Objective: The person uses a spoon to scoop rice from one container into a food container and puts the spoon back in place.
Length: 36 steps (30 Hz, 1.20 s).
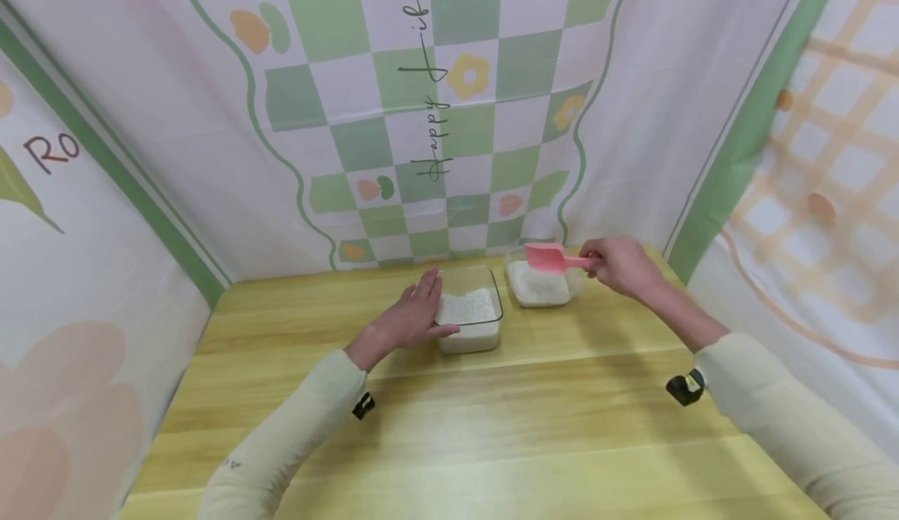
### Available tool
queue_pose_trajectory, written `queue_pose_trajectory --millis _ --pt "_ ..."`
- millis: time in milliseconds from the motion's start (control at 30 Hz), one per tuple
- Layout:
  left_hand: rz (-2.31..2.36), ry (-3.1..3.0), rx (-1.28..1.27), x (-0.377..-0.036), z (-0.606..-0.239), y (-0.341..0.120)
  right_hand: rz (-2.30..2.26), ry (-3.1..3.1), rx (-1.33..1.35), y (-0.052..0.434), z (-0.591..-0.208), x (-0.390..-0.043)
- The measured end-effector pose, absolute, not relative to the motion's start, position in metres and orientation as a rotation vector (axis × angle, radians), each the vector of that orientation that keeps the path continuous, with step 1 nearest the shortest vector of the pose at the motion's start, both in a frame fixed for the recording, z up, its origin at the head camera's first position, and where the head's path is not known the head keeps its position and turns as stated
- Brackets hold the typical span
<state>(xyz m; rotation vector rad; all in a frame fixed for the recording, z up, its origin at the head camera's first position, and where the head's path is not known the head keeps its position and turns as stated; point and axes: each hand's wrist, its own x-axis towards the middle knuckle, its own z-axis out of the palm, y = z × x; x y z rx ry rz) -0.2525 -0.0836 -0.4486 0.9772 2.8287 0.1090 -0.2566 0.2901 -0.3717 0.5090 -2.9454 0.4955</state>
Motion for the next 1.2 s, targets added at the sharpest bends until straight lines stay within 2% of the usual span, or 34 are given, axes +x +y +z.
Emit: queue_pose_trajectory --millis 300,600,967,1200 --pt "0.138 2.827 0.967 -0.254 -0.449 -0.087 0.415 -2.921 0.728 0.239 -0.35 -0.247" --pt "0.166 2.828 0.938 -0.255 -0.453 -0.089 0.248 -2.844 0.999 0.189 -0.354 -0.255" --pt "0.196 2.83 0.967 -0.255 -0.454 -0.09 -0.314 -2.727 1.16 0.136 -0.362 -0.262" --pt "0.154 2.818 0.982 -0.258 -0.451 -0.089 -0.522 -2.74 1.07 0.105 -0.375 -0.262"
